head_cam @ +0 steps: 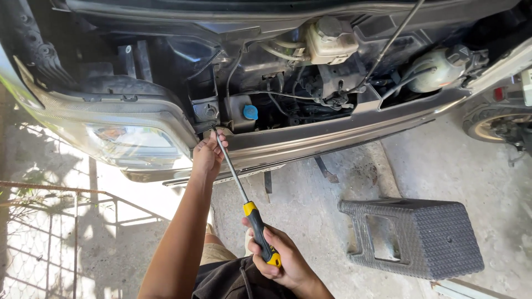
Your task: Using a manual screwdriver to loosen and remove a screw from the front headlight and grille assembly of a car.
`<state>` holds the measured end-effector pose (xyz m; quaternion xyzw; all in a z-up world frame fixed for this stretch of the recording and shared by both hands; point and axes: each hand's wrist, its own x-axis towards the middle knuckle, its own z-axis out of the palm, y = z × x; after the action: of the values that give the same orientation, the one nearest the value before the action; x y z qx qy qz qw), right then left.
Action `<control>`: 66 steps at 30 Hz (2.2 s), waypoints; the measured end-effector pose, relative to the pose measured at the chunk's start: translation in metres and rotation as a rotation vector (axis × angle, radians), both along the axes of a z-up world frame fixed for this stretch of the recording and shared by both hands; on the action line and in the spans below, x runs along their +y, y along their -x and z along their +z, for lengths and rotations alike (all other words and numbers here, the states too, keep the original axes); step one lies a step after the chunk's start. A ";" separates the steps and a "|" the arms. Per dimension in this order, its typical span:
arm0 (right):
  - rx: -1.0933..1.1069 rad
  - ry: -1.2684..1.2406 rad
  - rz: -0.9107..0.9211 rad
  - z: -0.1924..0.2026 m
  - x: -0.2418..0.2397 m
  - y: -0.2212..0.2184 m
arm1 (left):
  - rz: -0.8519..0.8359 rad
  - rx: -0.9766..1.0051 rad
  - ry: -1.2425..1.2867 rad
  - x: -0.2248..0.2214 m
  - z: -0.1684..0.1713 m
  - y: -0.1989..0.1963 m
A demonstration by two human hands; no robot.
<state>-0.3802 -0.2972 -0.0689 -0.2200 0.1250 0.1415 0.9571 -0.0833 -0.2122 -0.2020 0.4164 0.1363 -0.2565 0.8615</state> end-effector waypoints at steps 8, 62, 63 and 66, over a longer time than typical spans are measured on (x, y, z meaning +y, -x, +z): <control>0.271 0.765 0.048 0.000 0.031 -0.013 | 0.023 0.008 -0.099 -0.003 0.027 0.007; 0.126 -0.288 0.100 -0.032 0.033 0.011 | -0.174 0.141 0.419 -0.002 -0.004 0.037; 0.145 -0.084 0.082 -0.022 0.038 0.001 | -0.142 0.148 0.245 -0.004 0.015 0.031; 0.200 0.162 -0.012 -0.009 0.062 -0.007 | -0.083 0.060 -0.210 -0.005 0.055 0.041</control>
<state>-0.3731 -0.2354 -0.0780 -0.2806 0.2321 0.1463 0.9198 -0.1248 -0.2173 -0.1473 0.5018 0.1709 -0.2886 0.7973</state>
